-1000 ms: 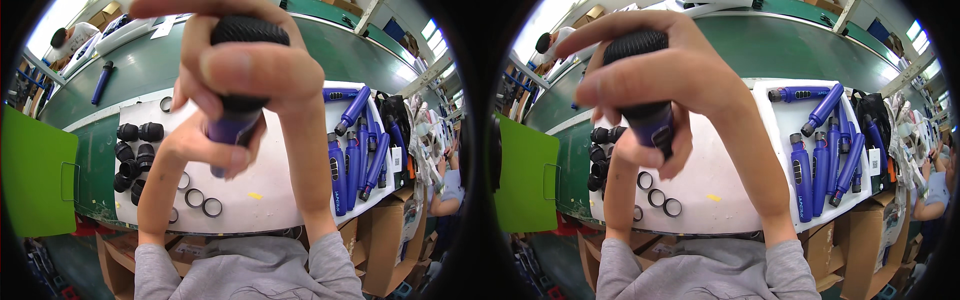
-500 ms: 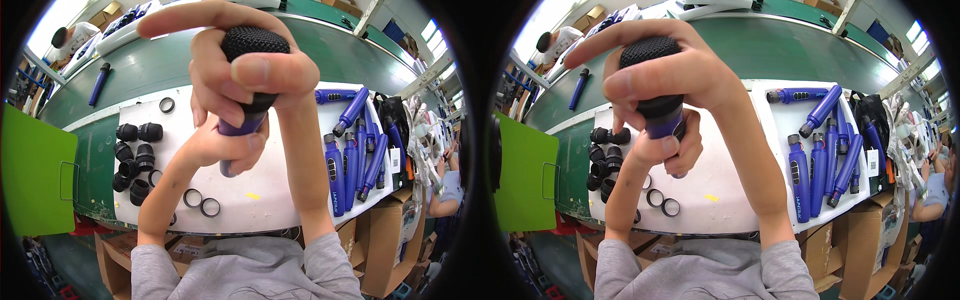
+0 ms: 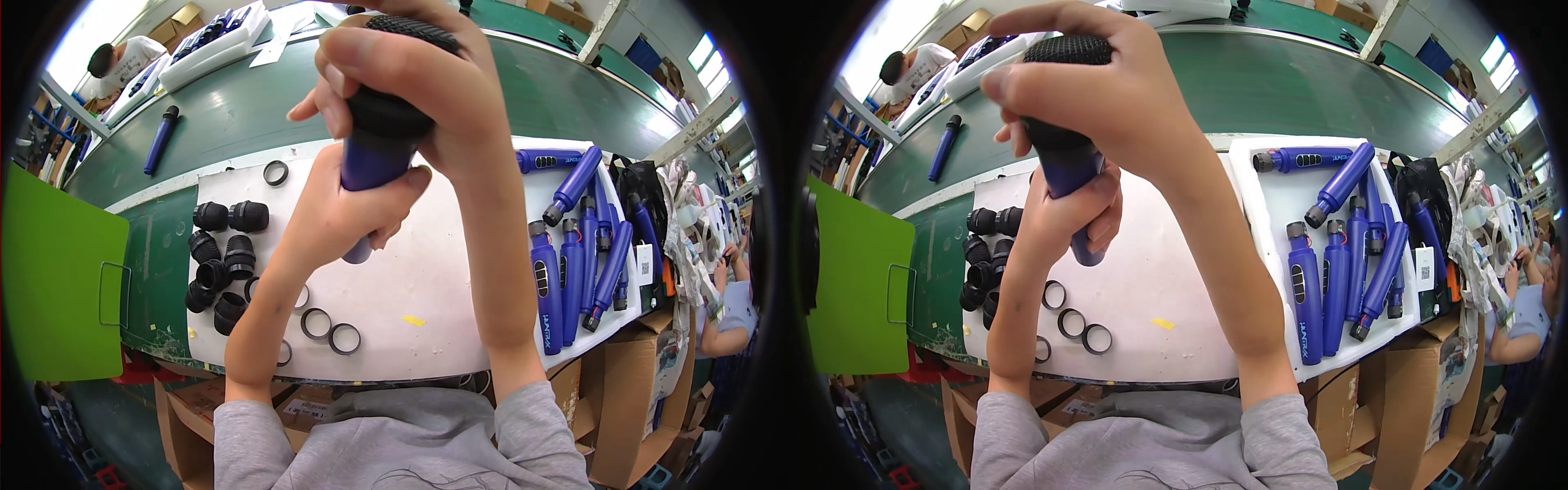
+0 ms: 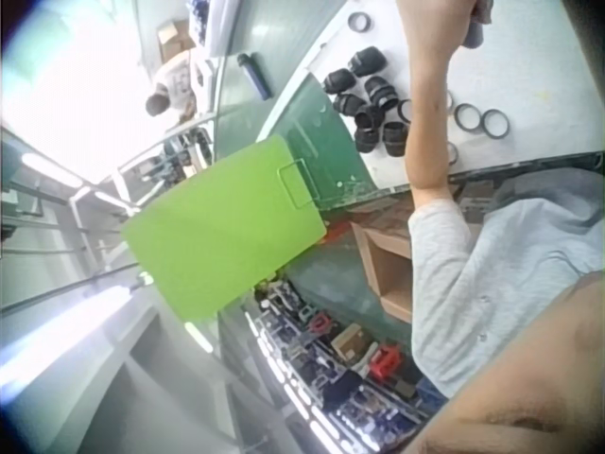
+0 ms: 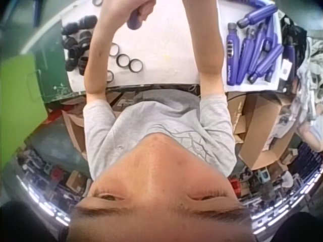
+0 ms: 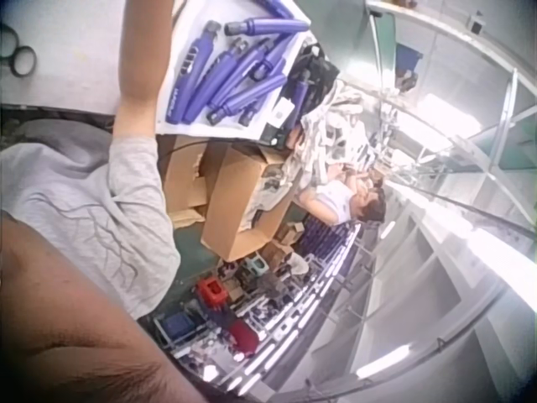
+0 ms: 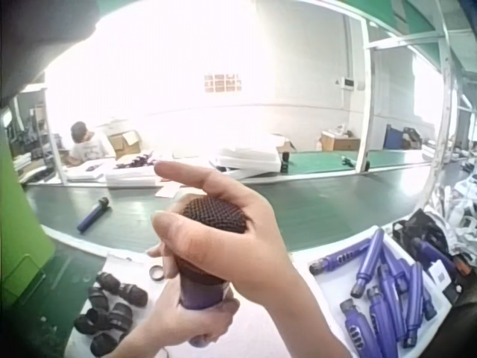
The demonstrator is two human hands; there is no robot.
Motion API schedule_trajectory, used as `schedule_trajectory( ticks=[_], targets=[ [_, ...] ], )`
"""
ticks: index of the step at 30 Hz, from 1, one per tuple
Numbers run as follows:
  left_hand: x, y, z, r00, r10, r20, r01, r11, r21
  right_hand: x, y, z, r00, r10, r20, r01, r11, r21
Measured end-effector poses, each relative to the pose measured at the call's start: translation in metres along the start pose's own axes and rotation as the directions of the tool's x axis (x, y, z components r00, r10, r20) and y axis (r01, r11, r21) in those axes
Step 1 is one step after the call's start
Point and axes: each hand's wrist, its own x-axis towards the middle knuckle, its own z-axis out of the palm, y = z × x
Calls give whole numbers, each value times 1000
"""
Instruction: The person assembles handheld microphones by attaching black mesh heads to blue bodies and securing them with black rings. They repeatedly pick up a body, fit a head, and tighten a ring, then place the completed unit aside and repeat the process with additional parts.
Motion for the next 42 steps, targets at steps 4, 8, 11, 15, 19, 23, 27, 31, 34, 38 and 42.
schedule_trajectory(
  ticks=[4, 8, 11, 15, 19, 23, 27, 31, 34, 38, 42],
  targets=[
    [-1, 3, 0, 999, -21, -32, 20, 999, -40, 4, 19, -9, 996, -91, -3, 91, 989, 116],
    [-1, 1, -2, 1000, -17, 11, 18, 999, -38, 4, 2, -7, 999, -33, 22, 32, 999, 35],
    [6, -5, 0, 998, 25, -64, -24, 1000, 10, 15, 39, -22, 925, -376, 59, 368, 845, -387],
    [20, -17, -12, 962, 190, -195, -143, 963, 229, 25, 46, -30, 938, -184, -294, 157, 981, -114],
    [27, -23, -22, 974, 108, -198, -84, 989, 122, 35, 47, -38, 899, -143, -415, 61, 977, -205],
    [32, -32, -25, 967, 107, -230, -70, 984, 166, 32, 64, -57, 916, -207, -343, 55, 914, -402],
    [29, -34, -22, 947, 167, -275, -61, 931, 359, 28, 64, -53, 947, -72, -312, -29, 951, -307],
    [27, -28, -22, 965, 92, -247, -12, 951, 308, 29, 70, -51, 941, -132, -312, 23, 943, -331],
    [23, -17, -25, 983, 42, -181, 14, 955, 295, 32, 75, -56, 945, -167, -280, 92, 960, -264],
    [19, -15, -21, 983, 91, -158, -40, 954, 297, 33, 65, -58, 973, -148, -177, 118, 978, -172],
    [10, -9, -11, 994, 83, 65, -86, 995, 49, 26, 53, -57, 985, -165, 59, 139, 939, 315]
  ],
)
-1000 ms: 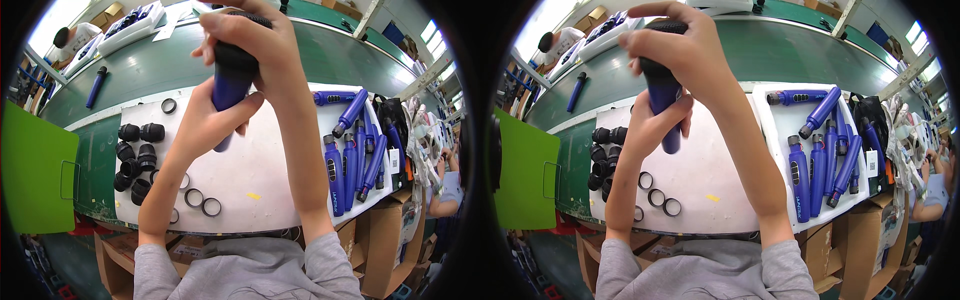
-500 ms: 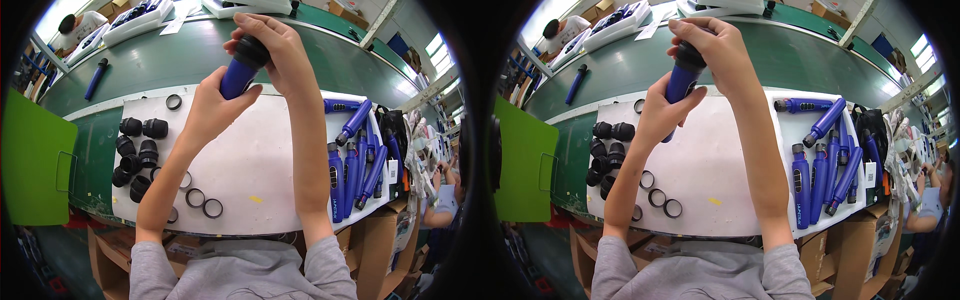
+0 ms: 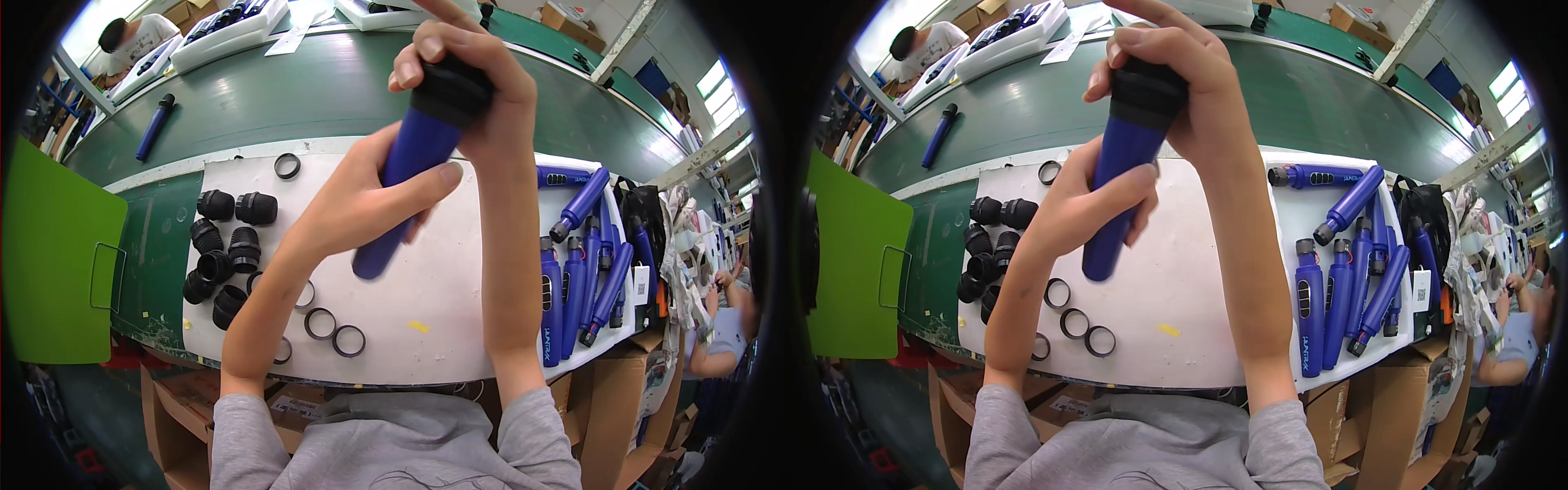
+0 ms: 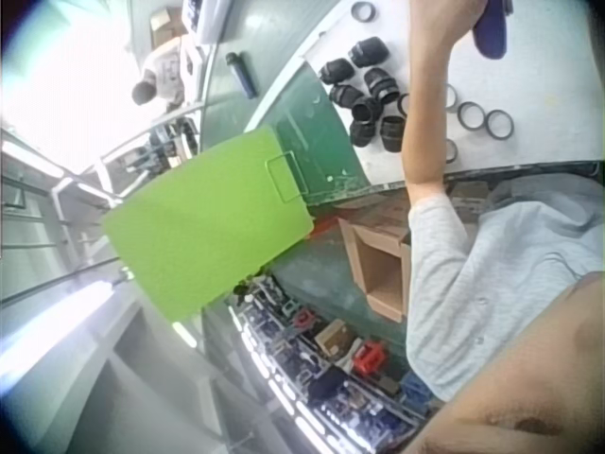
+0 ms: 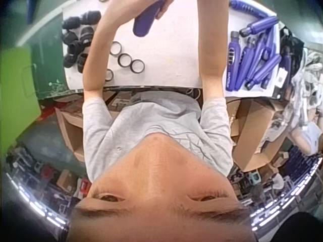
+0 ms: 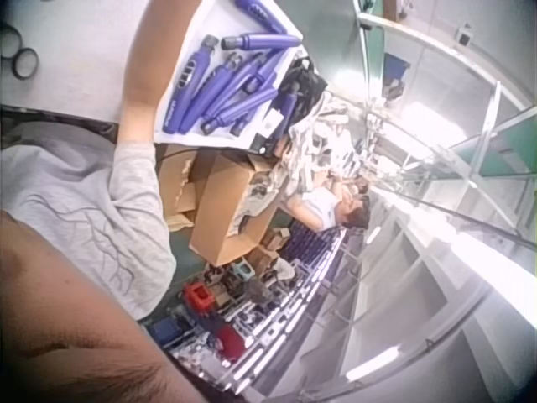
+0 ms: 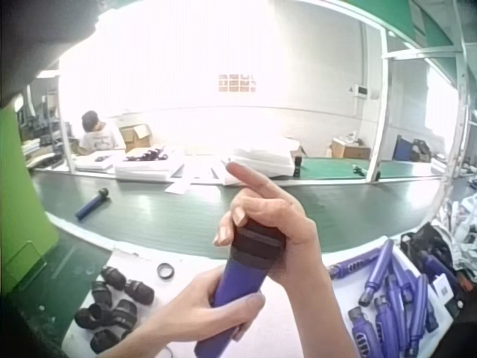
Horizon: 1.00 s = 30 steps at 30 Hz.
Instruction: The person assembles handheld microphones by attaching black mesh heads to blue bodies and securing them with black rings. They repeatedly pick up a body, fit a head, and tighten a ring, then place the completed unit aside and repeat the process with additional parts.
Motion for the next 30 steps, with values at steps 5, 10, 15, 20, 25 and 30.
schedule_trajectory(
  ticks=[5, 10, 15, 20, 25, 30],
  targets=[
    [-17, 7, 18, 993, 14, 116, 22, 953, -302, 6, 12, -1, 935, 8, 354, -101, 964, 245],
    [-25, 13, 29, 996, 55, 66, -41, 981, -189, 7, 1, 13, 863, -37, 503, -118, 955, 273],
    [-32, 14, 39, 995, 100, -28, -104, 983, -153, 10, 7, 8, 828, -64, 558, -156, 928, 337],
    [-35, 18, 45, 926, 278, -257, -219, 947, 235, 20, 4, -5, 746, -87, 660, -34, 985, 169],
    [-39, 26, 45, 910, 280, -306, -176, 928, 328, -4, -24, 11, 932, 71, 354, 95, 898, -429],
    [-57, 42, 44, 994, -30, -105, 34, 999, 34, -12, -44, 6, 935, 230, 270, 31, 705, -709]
  ],
)
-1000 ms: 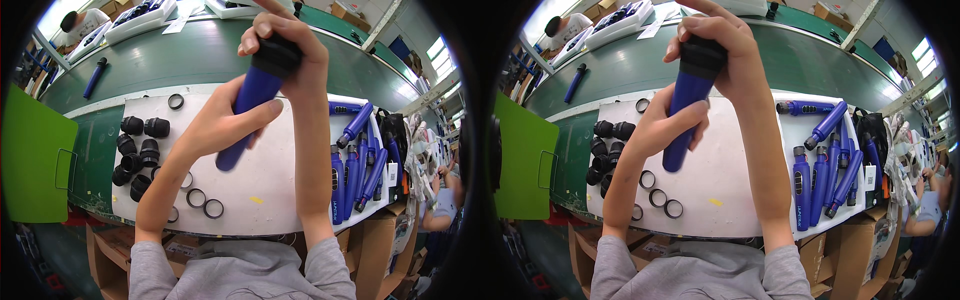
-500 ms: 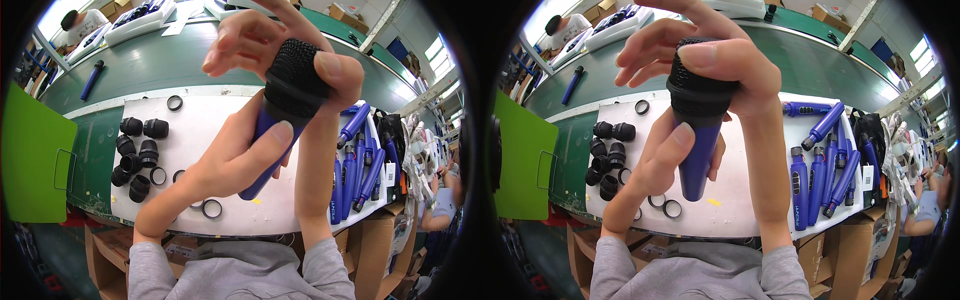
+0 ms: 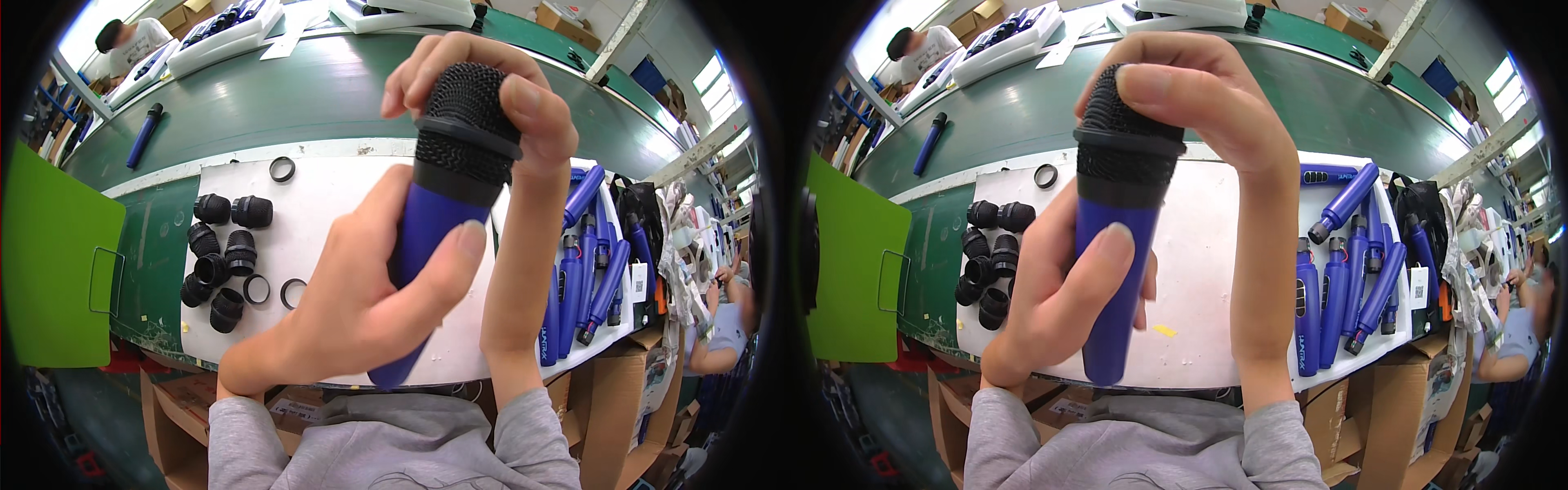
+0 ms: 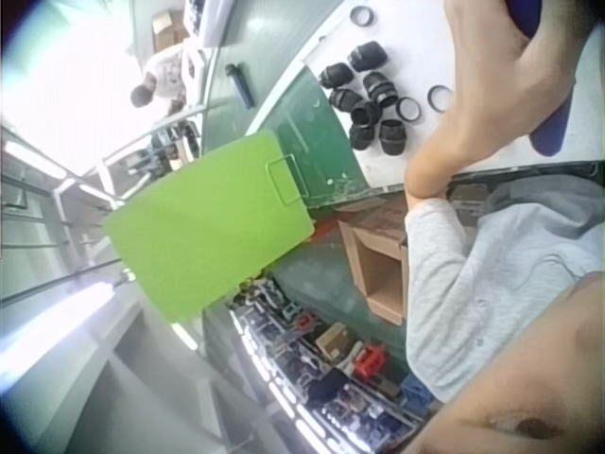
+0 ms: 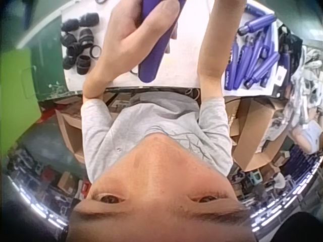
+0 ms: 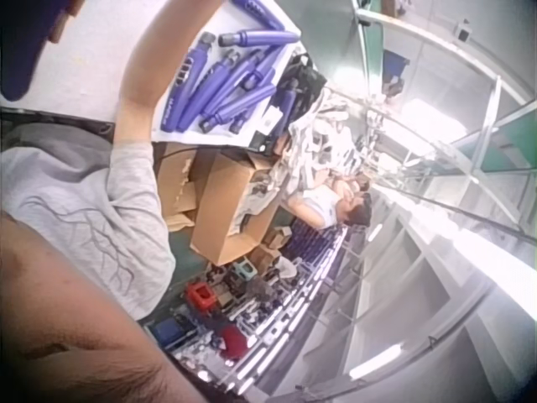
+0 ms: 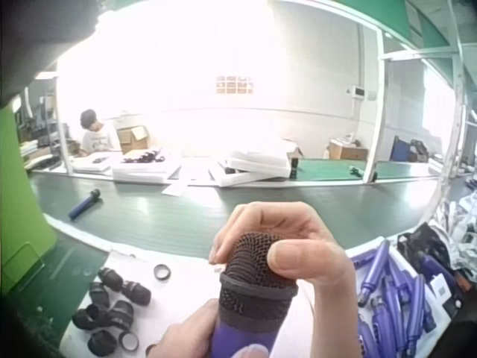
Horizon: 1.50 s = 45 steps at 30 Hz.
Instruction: The person assembles handheld microphones by attaching black mesh heads to blue bodies and securing them with black rings. They repeatedly pick up a body, fit a head, and tighten a ring, then place the completed unit aside and repeat the process with additional parts.
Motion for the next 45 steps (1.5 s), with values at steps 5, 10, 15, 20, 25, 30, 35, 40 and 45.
schedule_trajectory(
  ticks=[5, 10, 15, 20, 25, 30, 35, 40, 45],
  targets=[
    [-8, 4, 4, 998, -34, 60, 36, 999, -33, -4, 1, -3, 996, -44, 74, 38, 997, 72],
    [-11, 4, 8, 999, -35, 21, 35, 999, -26, -5, 0, -2, 996, -53, 69, 46, 995, 89],
    [-6, 2, 10, 995, 93, 40, -92, 995, -33, -2, 32, -18, 851, -515, 102, 398, 759, 516],
    [-2, 14, 3, 933, -249, 260, 337, 858, -388, 10, 45, -4, 754, -656, -4, 477, 543, 691],
    [3, -8, 9, 996, 82, -23, -80, 994, 80, -8, 20, -12, 944, -323, 70, 275, 885, 375],
    [5, -11, 6, 931, 317, -180, -218, 881, 420, -23, -9, -17, 996, 86, 22, -87, 996, 12],
    [-2, 5, -2, 981, 106, -162, -33, 917, 397, -33, -9, -26, 996, 91, 17, -91, 996, 1],
    [5, -11, 1, 944, 261, -204, -132, 862, 489, -34, -4, -28, 998, -54, 34, 53, 998, 28],
    [12, -14, 0, 918, 283, -279, -19, 733, 680, -30, -1, -25, 998, -14, 58, 10, 998, 64]
  ],
)
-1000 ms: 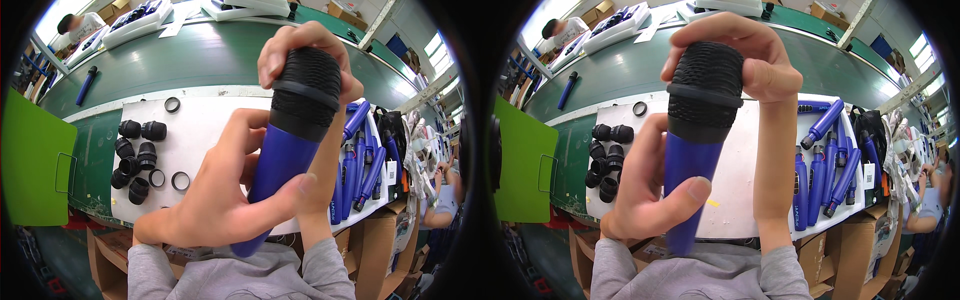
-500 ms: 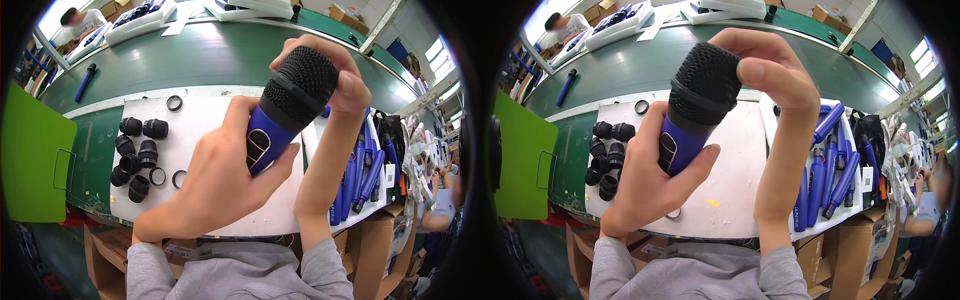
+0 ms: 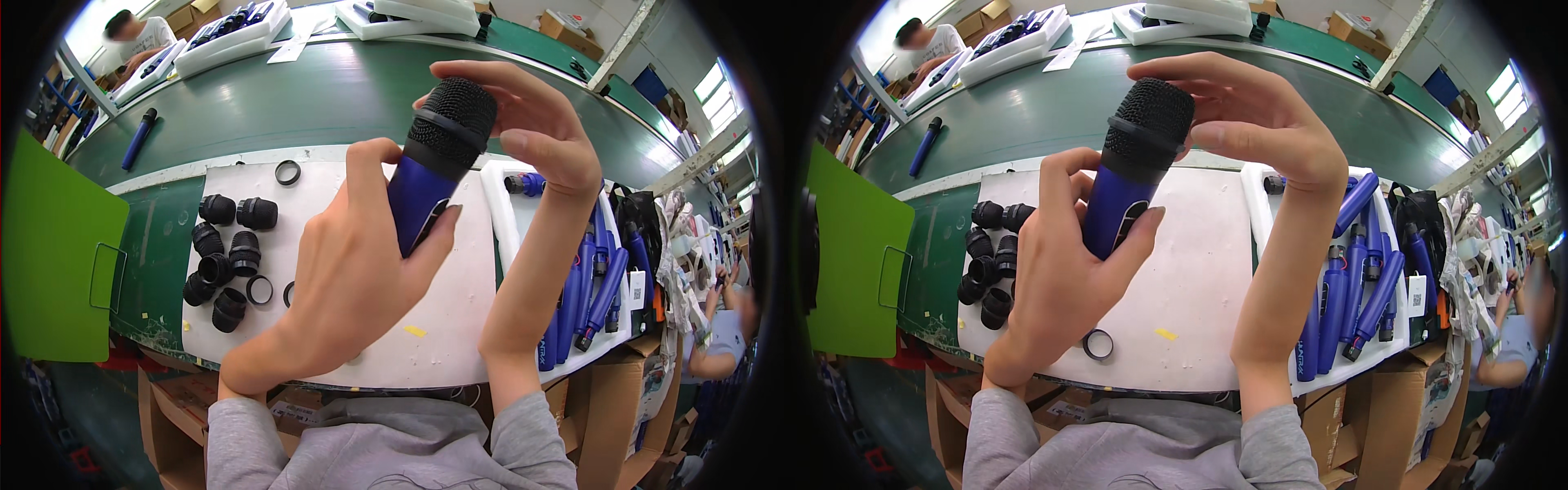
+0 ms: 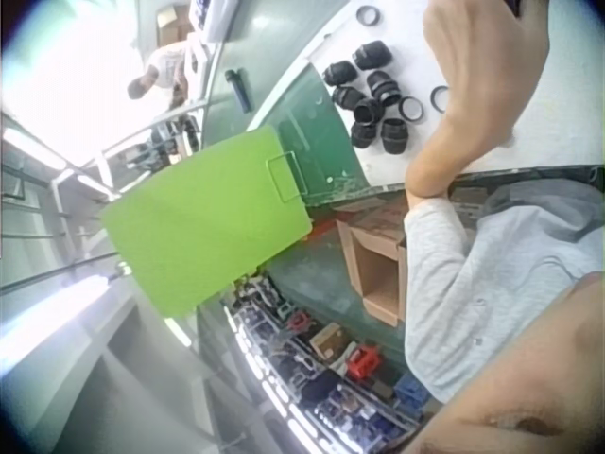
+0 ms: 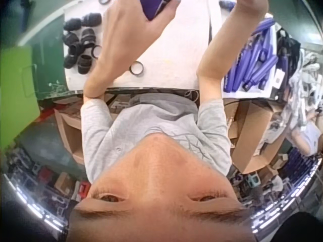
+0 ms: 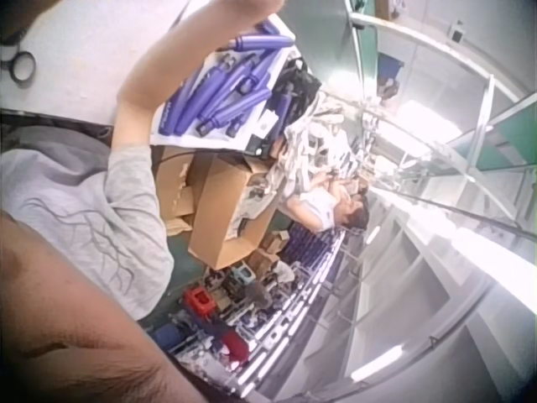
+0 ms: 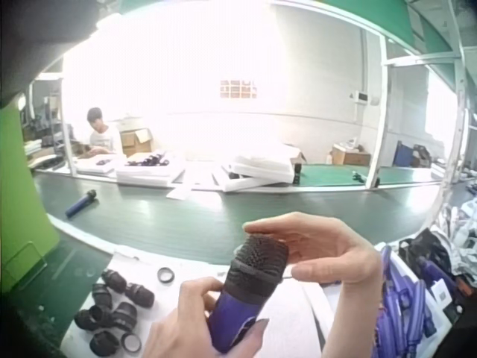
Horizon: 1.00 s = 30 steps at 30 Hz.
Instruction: The person assembles handheld microphones by attaching black mesh heads to blue bodies and securing them with black rings. They repeatedly pick up a body, fit a head, and tighten a ring, then place the completed unit aside and repeat the process with additional parts.
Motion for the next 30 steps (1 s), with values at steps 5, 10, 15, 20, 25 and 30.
schedule_trajectory(
  ticks=[5, 10, 15, 20, 25, 30],
  targets=[
    [6, -9, 8, 992, 109, -66, -104, 992, 70, 4, 10, -4, 999, -7, -47, 3, 997, -82],
    [23, -17, 1, 986, 53, 158, -20, 979, -204, 10, 28, -7, 990, -130, -51, 132, 990, 45],
    [42, -30, 5, 916, -29, 399, 322, 648, -690, 11, 42, -6, 971, -41, -237, 68, 992, 106],
    [61, -78, 36, 946, -322, -45, 158, 574, -803, 21, 33, 15, 846, 479, -234, -498, 867, -26],
    [81, -119, 42, 857, -483, -180, 84, 475, -876, 40, 41, 47, 596, 795, -109, -752, 506, -422],
    [85, -128, 31, 929, -362, -77, 201, 669, -716, 45, 83, 46, 670, 730, -133, -740, 643, -199]
  ],
)
